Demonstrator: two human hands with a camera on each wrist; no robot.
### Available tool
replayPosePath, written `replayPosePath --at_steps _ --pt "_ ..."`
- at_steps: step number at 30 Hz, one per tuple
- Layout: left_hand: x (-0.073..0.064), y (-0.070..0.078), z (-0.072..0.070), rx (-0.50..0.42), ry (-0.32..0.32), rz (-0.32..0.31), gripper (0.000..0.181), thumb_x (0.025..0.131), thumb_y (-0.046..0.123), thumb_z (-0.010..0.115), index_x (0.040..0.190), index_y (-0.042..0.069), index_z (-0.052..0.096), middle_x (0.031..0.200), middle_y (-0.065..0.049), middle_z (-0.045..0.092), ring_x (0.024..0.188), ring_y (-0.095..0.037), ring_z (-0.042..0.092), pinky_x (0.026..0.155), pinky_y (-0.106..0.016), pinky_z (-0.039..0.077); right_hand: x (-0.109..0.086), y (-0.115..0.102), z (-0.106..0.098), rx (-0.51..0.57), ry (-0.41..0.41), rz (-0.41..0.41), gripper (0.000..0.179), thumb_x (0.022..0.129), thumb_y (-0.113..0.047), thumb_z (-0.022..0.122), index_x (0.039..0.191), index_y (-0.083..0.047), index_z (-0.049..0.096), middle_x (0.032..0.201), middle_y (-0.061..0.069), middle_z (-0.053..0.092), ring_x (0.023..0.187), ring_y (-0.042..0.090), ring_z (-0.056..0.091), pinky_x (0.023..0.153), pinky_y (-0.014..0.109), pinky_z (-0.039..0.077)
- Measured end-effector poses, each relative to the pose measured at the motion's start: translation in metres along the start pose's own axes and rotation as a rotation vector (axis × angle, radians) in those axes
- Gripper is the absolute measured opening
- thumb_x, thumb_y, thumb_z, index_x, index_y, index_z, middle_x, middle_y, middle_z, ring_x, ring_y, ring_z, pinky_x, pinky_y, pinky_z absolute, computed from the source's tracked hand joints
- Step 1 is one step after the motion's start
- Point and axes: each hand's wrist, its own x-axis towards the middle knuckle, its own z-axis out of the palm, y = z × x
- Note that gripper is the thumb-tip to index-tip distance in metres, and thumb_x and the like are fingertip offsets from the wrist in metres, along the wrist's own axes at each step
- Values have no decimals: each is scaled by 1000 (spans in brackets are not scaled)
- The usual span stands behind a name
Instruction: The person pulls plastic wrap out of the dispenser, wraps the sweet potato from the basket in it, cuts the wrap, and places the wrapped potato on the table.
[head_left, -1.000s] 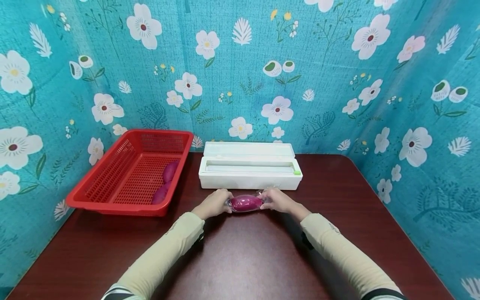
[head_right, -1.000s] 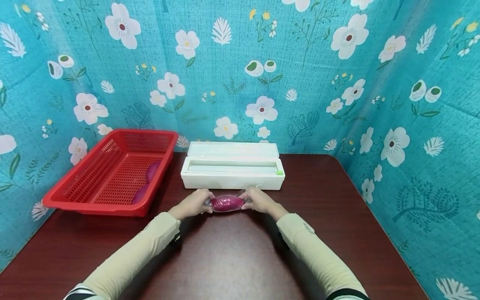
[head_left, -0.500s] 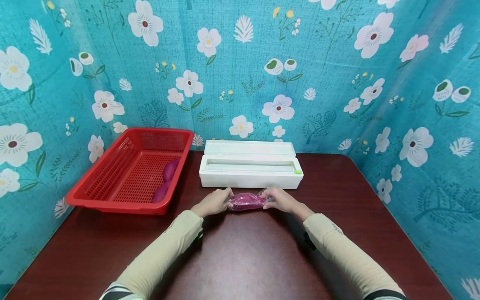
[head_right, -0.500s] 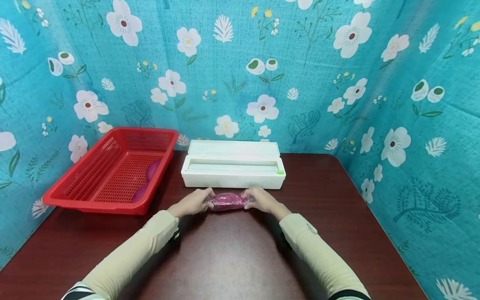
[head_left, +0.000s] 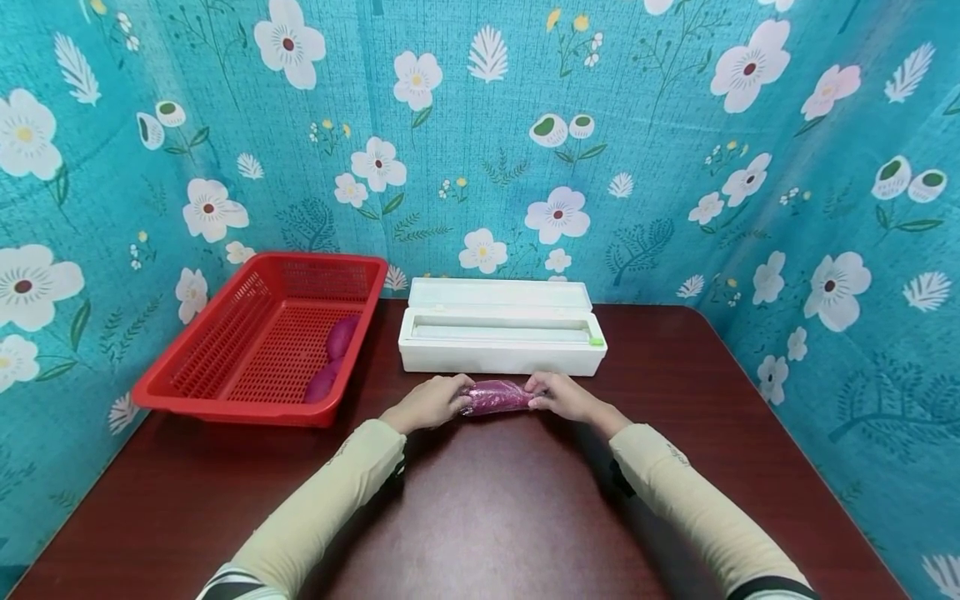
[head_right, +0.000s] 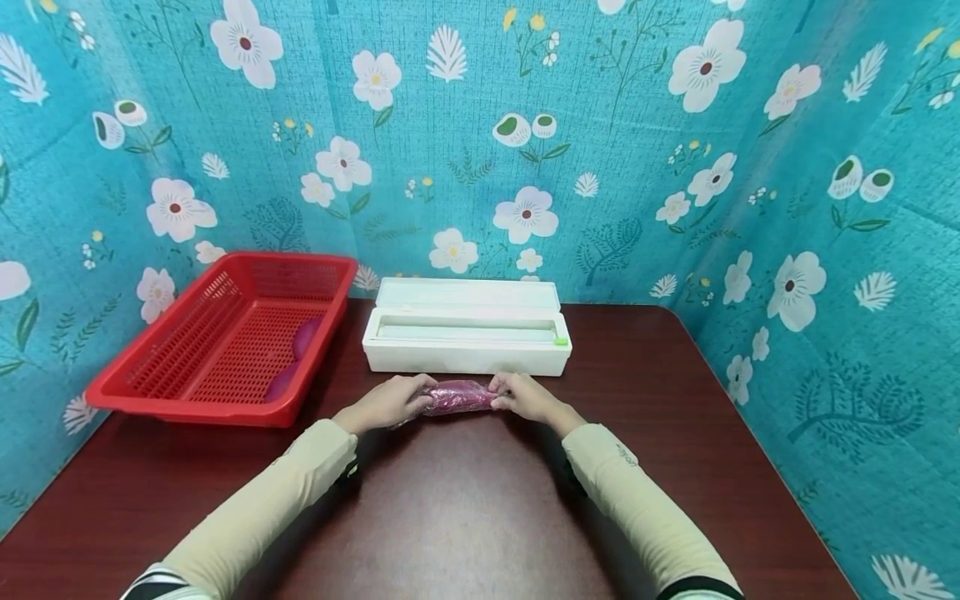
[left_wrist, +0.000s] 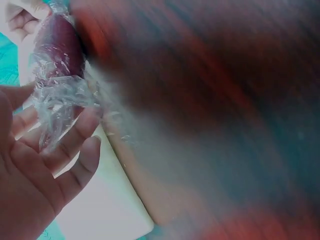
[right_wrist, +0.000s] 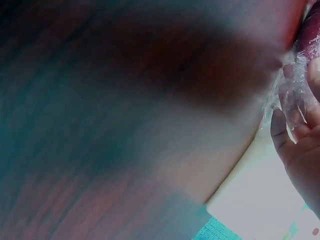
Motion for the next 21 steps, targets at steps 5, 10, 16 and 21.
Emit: replayPosePath --at_steps 5,10,16,21 --pt "1 -2 -1 5 -28 16 53 70 25 76 116 5 56 110 -9 58 102 -22 52 86 -36 40 1 -5 -4 -26 -19 25 23 74 -13 73 91 -3 60 82 0 61 76 12 55 70 30 46" --pt "4 -4 0 -28 -2 89 31 77 11 69 105 1 61 94 -8 63 84 -18 56 78 -32 44 1 -6 -5 -29 -25 24 25 70 -13 76 87 -3 61 80 -1 59 73 12 52 67 30 46" --pt "2 -4 2 -147 7 39 35 85 7 59 116 -6 49 82 -11 61 72 -16 57 71 -32 46 1 -3 -8 -31 16 -54 12 77 -9 68 86 -1 68 80 2 60 74 13 53 68 30 45" --pt "3 -4 3 -237 -4 -3 26 90 4 50 116 -1 47 72 -6 58 53 -9 53 59 -26 45 0 -5 -9 77 0 -9 19 84 -6 60 100 3 60 75 7 63 63 9 53 56 25 45"
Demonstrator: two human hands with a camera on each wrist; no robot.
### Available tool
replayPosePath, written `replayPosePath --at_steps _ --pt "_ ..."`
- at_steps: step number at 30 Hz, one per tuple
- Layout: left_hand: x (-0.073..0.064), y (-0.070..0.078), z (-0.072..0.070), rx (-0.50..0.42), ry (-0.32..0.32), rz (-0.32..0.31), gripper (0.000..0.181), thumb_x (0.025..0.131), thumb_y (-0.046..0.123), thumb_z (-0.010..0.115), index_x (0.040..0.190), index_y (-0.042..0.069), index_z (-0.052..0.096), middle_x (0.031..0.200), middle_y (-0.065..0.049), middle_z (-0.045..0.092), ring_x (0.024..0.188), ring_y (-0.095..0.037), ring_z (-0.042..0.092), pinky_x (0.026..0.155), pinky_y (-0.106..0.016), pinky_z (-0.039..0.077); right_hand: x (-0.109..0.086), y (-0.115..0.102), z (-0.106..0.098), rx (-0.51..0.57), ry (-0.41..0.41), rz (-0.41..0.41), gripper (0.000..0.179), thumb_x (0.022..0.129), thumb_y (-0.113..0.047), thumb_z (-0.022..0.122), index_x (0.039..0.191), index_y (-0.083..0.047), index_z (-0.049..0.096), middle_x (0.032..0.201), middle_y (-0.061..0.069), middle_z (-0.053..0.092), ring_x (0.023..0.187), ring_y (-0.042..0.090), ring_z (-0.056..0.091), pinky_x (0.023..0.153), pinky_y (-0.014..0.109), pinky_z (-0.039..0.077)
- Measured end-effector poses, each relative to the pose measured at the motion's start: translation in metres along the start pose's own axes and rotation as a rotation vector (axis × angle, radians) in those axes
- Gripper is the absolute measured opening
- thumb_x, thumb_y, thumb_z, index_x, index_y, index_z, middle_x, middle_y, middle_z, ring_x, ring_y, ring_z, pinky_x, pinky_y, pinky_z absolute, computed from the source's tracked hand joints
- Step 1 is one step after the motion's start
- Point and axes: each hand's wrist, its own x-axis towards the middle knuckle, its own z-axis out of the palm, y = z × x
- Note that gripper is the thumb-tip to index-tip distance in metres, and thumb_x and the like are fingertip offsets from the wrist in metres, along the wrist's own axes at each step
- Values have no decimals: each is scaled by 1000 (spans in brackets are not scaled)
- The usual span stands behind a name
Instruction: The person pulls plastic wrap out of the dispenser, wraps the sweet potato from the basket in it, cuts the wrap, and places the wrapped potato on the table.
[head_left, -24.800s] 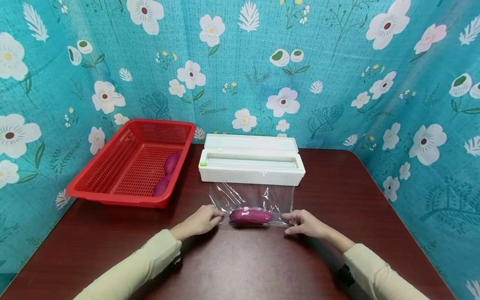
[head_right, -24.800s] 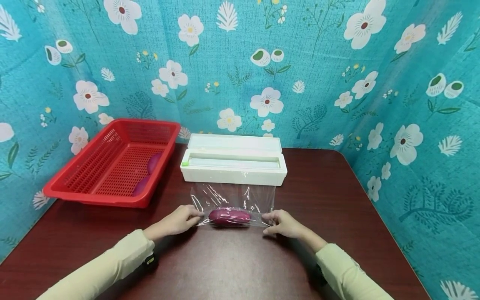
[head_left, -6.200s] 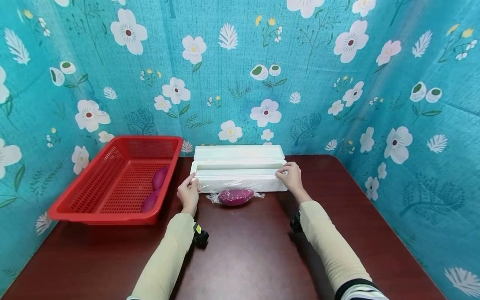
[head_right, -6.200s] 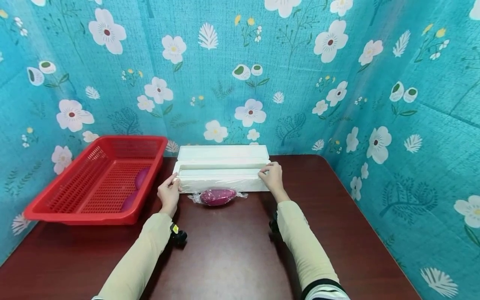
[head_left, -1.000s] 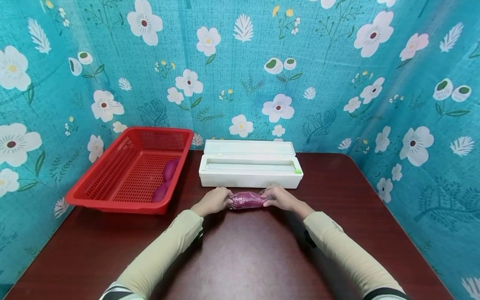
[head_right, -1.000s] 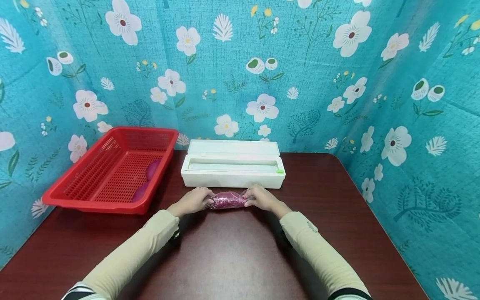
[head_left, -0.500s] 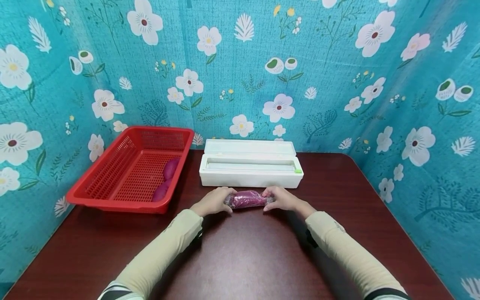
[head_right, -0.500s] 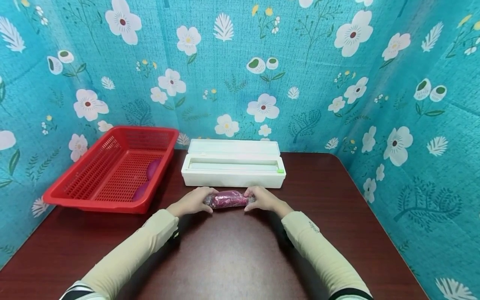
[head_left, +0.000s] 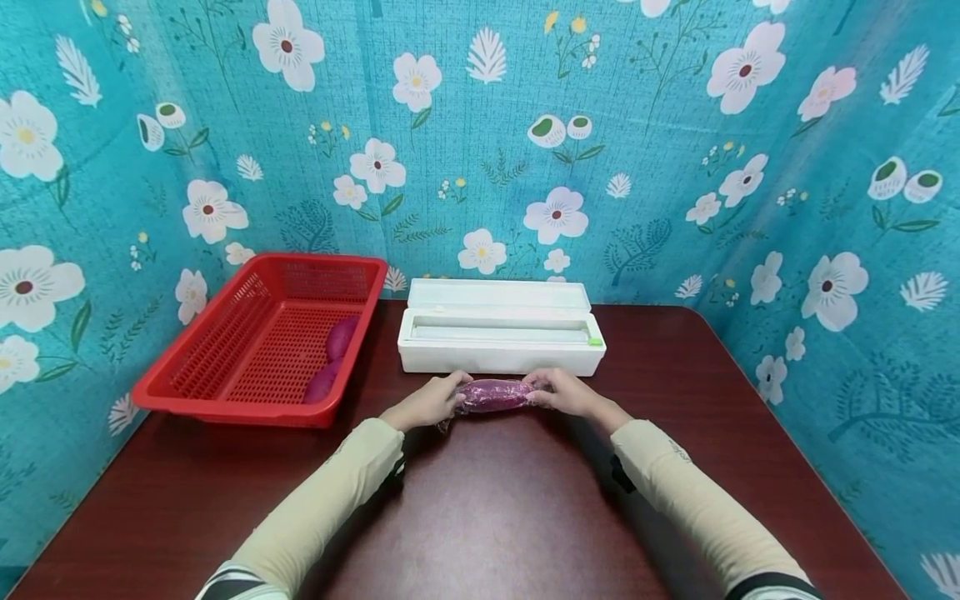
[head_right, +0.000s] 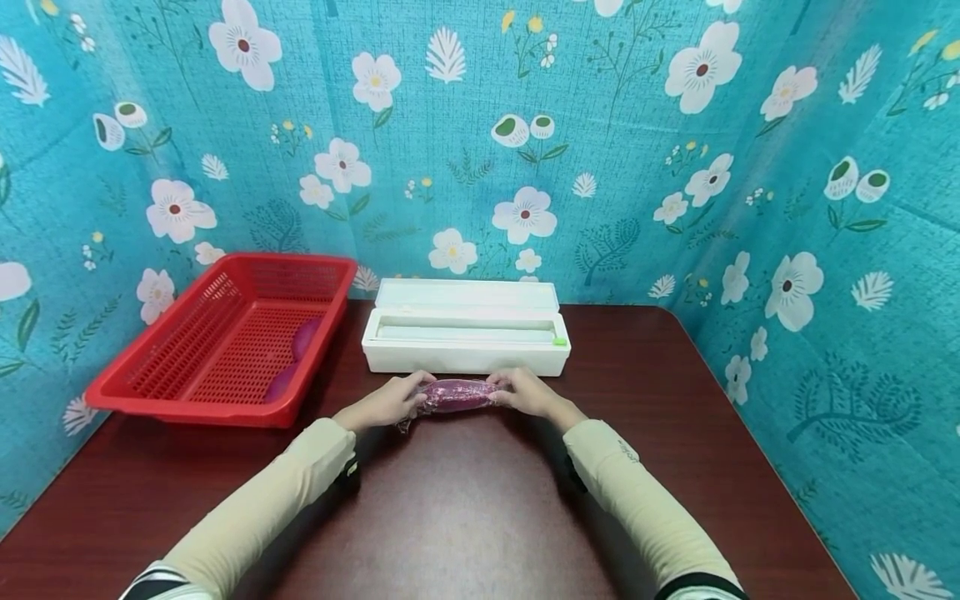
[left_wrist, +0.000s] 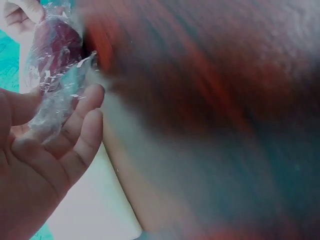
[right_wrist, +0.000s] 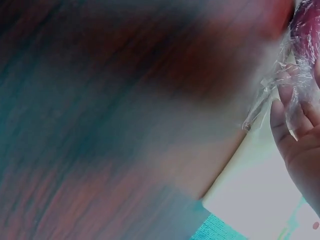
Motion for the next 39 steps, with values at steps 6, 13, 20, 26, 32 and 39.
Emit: replayPosePath --at_steps 6,13,20,26,32,39 --pt "1 -3 0 49 -8 23 41 81 16 66 114 -3 52 98 -11 61 79 -16 57 78 -31 43 0 0 1 27 -13 26 25 84 -8 62 107 0 56 79 7 58 67 13 51 58 27 44" --pt "0 -5 2 -81 -111 4 22 83 5 61 102 -6 59 67 -11 58 46 -6 49 50 -21 45 -1 1 -1 -35 -36 5 31 73 -9 72 101 1 64 94 6 63 84 13 53 74 29 44" --pt "-2 -4 -3 -354 -159 -52 20 94 2 41 81 -8 53 64 -8 53 47 -8 46 47 -27 46 -5 3 -8 133 -17 -57 7 78 -3 66 78 4 65 71 4 58 64 6 46 57 22 40" --pt "-1 -3 0 -487 -79 -117 31 97 7 34 85 -13 55 59 -2 49 46 -8 46 45 -23 43 -9 -13 -14 257 -33 -8 21 84 6 55 64 13 52 57 21 45 51 25 38 47 20 33" --pt "-5 3 -2 -482 -31 -118 31 96 5 35 82 -14 56 55 -1 47 44 -7 45 44 -20 42 -11 -36 -18 324 -26 41 11 85 6 54 89 14 59 79 30 55 67 36 51 57 23 44" --pt "-8 1 -5 -659 -133 -135 40 98 11 32 89 -23 50 57 -4 48 46 -9 45 46 -20 41 -13 -55 -21 375 12 92 50 80 2 63 126 9 45 120 25 50 100 26 54 76 30 48"
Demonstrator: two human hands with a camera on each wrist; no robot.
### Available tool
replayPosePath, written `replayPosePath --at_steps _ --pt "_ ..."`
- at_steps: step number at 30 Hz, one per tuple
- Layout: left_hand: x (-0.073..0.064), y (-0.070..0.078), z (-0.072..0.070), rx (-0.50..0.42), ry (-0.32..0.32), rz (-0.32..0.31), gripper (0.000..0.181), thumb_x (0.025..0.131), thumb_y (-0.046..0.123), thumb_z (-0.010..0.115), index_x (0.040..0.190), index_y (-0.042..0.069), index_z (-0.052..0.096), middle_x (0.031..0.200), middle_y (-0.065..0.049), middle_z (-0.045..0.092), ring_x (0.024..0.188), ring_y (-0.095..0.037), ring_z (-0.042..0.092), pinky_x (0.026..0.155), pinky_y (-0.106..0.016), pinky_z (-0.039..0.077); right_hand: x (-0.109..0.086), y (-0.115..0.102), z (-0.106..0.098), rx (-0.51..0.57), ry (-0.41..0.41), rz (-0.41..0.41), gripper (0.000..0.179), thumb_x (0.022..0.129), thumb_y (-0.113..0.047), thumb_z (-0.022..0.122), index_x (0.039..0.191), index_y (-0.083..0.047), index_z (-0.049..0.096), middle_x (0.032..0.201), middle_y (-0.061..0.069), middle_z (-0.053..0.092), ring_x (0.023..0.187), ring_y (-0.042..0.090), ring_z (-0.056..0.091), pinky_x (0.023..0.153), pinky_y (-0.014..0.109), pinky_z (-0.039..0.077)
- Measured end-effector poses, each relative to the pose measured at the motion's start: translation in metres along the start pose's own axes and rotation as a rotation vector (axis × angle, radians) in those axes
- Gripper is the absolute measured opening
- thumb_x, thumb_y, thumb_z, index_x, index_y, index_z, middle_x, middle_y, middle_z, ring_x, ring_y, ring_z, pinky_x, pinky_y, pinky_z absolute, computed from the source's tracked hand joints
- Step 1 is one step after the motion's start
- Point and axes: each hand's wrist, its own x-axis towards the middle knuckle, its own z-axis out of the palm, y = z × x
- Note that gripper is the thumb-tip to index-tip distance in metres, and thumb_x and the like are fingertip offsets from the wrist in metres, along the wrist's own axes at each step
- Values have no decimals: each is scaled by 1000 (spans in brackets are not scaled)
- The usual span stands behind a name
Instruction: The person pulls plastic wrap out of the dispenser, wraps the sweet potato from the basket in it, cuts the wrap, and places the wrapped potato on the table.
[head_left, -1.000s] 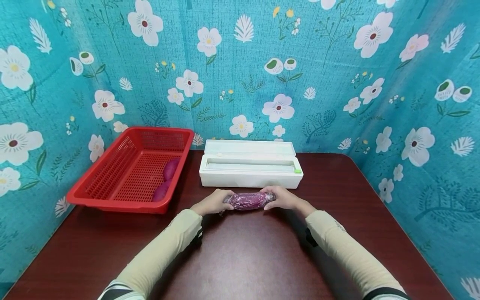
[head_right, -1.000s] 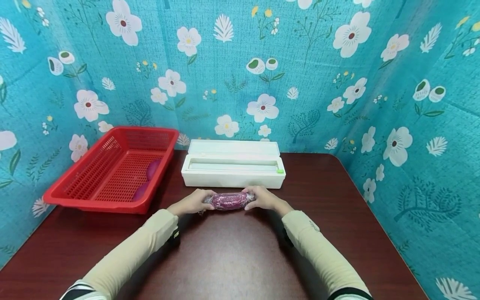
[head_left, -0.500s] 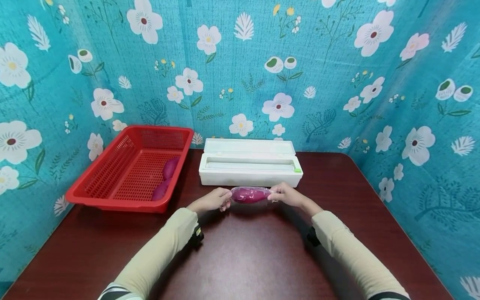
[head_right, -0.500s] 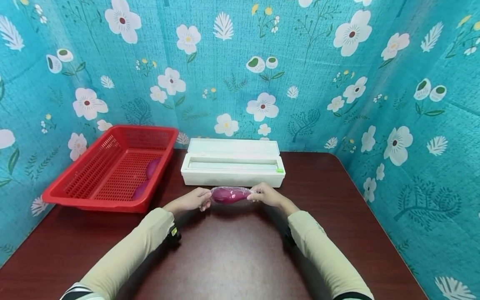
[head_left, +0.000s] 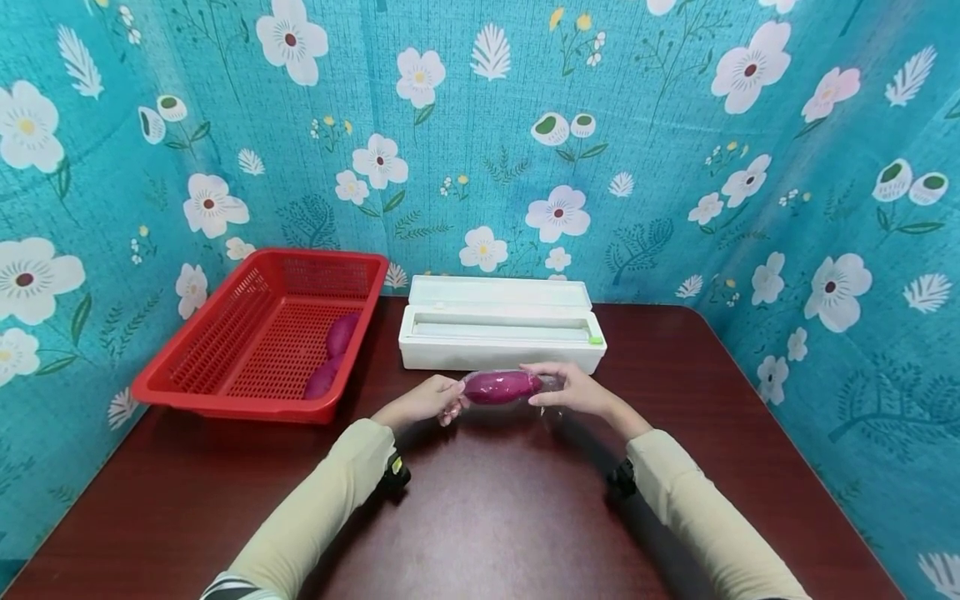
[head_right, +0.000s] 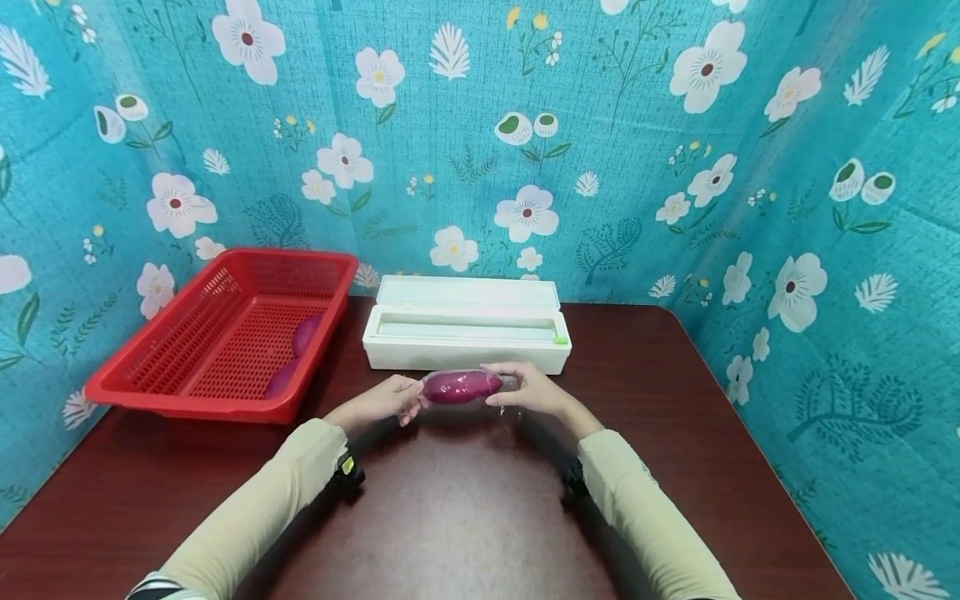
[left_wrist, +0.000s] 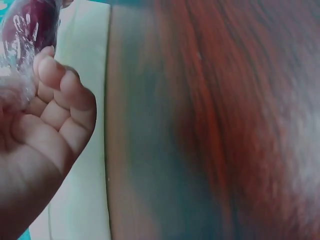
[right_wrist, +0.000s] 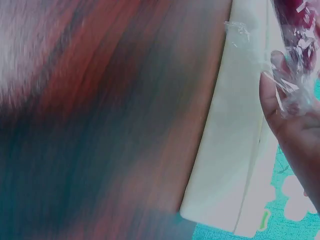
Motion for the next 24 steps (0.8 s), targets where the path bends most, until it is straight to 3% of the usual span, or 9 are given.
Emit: replayPosePath --at_steps 3,9,13,16,20,24 --pt "2 -2 0 -73 -4 -7 48 99 21 32 92 -23 51 58 -4 50 48 -10 46 48 -21 42 -1 -4 3 7 60 6 43 76 3 67 116 12 52 107 23 58 81 17 57 67 26 48" --pt "3 2 4 -86 46 4 57 99 31 28 93 -21 51 63 -8 53 50 -13 50 51 -27 45 -4 -4 5 12 128 7 29 75 5 67 102 12 59 85 20 64 61 10 50 53 22 43" --pt "3 3 7 -122 113 -14 55 99 31 25 94 -19 49 73 -26 56 51 -13 53 52 -29 47 -6 -1 5 16 136 -4 25 75 5 67 98 11 59 84 20 63 59 10 48 50 22 40" --pt "4 2 8 -132 169 -14 51 99 27 26 100 -18 48 86 -34 55 56 -14 57 54 -31 49 -9 2 3 28 168 4 23 74 6 67 96 11 58 92 22 62 64 10 50 52 21 41" --pt "5 1 8 -123 243 -4 50 99 27 28 107 -19 47 94 -34 55 66 -23 61 59 -36 50 -14 8 -4 19 247 -3 22 73 6 68 93 11 59 98 24 60 69 10 54 57 22 45" --pt "3 0 6 -112 289 -3 45 98 25 34 111 -16 48 98 -32 55 75 -32 61 62 -37 50 -20 23 -19 13 349 -24 26 72 5 70 94 11 59 93 16 64 71 10 57 60 23 48"
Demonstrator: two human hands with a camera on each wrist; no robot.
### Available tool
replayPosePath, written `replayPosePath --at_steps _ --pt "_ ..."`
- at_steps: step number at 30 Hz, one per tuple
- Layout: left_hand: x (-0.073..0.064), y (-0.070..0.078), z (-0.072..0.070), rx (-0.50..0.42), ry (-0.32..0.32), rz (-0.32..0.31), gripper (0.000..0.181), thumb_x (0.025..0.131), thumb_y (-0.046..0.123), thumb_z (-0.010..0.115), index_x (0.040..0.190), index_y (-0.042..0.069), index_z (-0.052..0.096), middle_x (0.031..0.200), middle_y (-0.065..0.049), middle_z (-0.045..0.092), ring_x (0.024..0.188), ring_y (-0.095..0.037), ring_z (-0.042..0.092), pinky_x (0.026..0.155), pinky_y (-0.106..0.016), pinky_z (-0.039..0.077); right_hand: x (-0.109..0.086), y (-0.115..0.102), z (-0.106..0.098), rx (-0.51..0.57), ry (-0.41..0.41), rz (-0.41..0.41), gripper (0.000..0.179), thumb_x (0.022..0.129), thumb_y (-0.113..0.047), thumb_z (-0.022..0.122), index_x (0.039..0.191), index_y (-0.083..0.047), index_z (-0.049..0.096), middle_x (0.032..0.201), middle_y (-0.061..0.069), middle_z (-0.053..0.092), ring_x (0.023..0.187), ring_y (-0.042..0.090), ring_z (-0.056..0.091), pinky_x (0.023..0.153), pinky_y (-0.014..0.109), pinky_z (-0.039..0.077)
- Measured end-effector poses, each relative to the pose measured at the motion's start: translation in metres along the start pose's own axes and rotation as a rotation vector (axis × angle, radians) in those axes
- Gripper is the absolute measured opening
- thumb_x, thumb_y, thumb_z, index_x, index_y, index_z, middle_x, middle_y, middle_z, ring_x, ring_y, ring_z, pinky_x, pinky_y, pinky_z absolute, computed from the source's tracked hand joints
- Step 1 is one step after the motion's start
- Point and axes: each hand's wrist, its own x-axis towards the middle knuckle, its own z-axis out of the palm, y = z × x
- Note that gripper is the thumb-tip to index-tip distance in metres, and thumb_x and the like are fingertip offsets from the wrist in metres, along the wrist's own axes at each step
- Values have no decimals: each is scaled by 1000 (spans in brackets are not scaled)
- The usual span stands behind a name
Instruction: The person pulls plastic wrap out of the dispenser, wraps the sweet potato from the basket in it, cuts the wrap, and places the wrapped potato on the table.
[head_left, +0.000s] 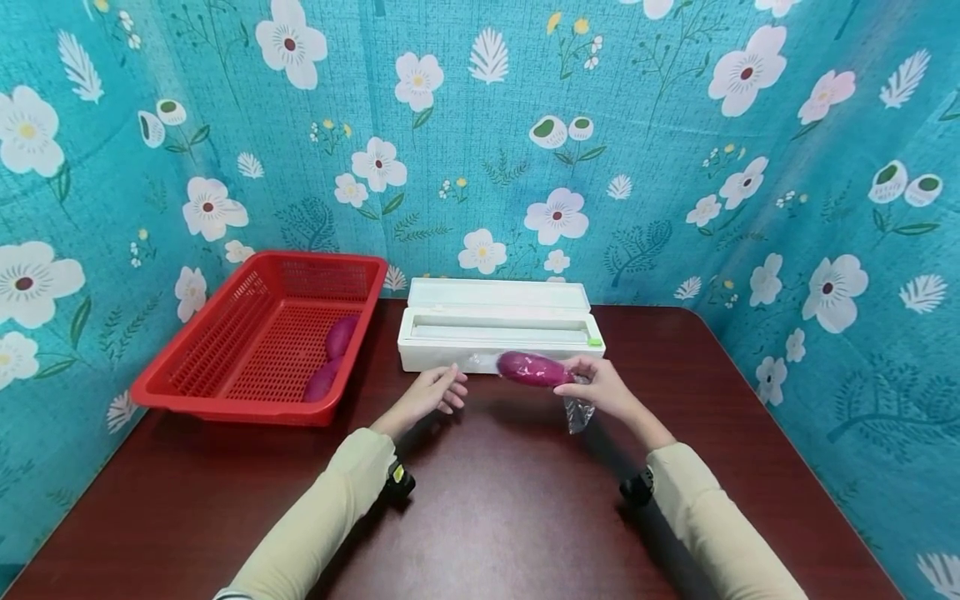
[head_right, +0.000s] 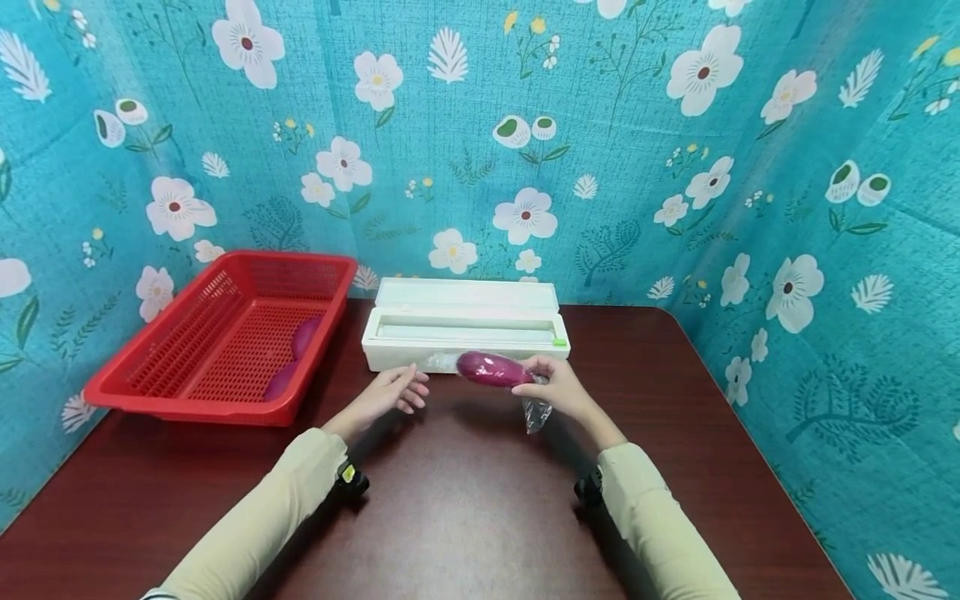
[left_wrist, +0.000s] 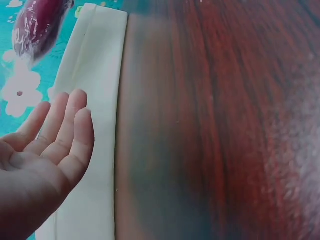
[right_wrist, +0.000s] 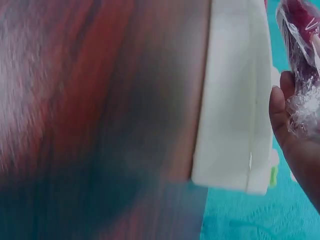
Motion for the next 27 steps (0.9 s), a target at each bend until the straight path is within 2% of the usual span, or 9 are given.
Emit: replayPosePath --at_steps 3,6,9,12,16,20,22,26,27 --pt "-3 1 -2 74 21 23 37 95 20 44 110 -13 51 99 -29 57 79 -34 60 61 -33 49 0 8 -15 6 111 1 26 71 4 71 93 9 59 90 2 64 71 7 56 60 20 48" --pt "-5 3 -4 228 47 107 30 89 15 55 107 -9 56 96 -22 61 83 -30 60 64 -30 47 -2 2 -28 18 218 3 25 72 5 71 92 9 57 88 -6 63 69 7 55 56 20 47" --pt "-6 4 -5 366 73 196 24 85 13 60 102 -4 60 92 -12 63 85 -23 58 72 -32 46 -5 -6 -40 30 304 8 24 73 4 70 92 9 56 90 -9 62 65 7 57 52 21 47" --pt "-8 5 -7 444 79 253 20 83 12 62 99 -1 62 90 -7 63 85 -19 57 76 -36 45 -8 2 -55 21 379 10 26 75 -4 71 95 5 58 94 -6 61 70 8 56 52 21 47" --pt "-11 8 -8 501 56 296 19 82 11 63 97 -2 62 88 -6 63 81 -19 57 74 -39 46 -5 65 -86 -12 496 35 33 75 -17 73 103 -8 60 98 2 59 80 13 51 57 20 48" --pt "-13 9 -9 545 22 328 20 82 11 63 95 -4 62 88 -8 63 80 -21 58 73 -41 46 -3 128 -112 34 635 86 40 71 -23 76 106 -15 59 99 2 58 80 12 52 55 19 48" --pt "-13 9 -10 564 9 344 19 82 12 63 95 -3 62 89 -9 63 81 -22 58 73 -41 46 -6 124 -113 33 682 152 44 71 -25 76 108 -11 57 100 5 56 80 14 52 55 22 49" --pt "-14 9 -11 590 -7 363 20 81 11 64 95 -2 62 91 -10 62 84 -23 58 75 -39 46 -18 82 -101 -13 725 311 52 71 -23 76 110 -1 51 100 12 51 84 20 47 60 26 50" --pt "-14 9 -11 592 -11 362 20 81 11 65 95 -3 62 91 -11 62 84 -24 58 76 -39 46 -21 70 -97 -65 713 342 54 72 -24 75 111 2 48 101 15 49 85 23 46 64 29 51"
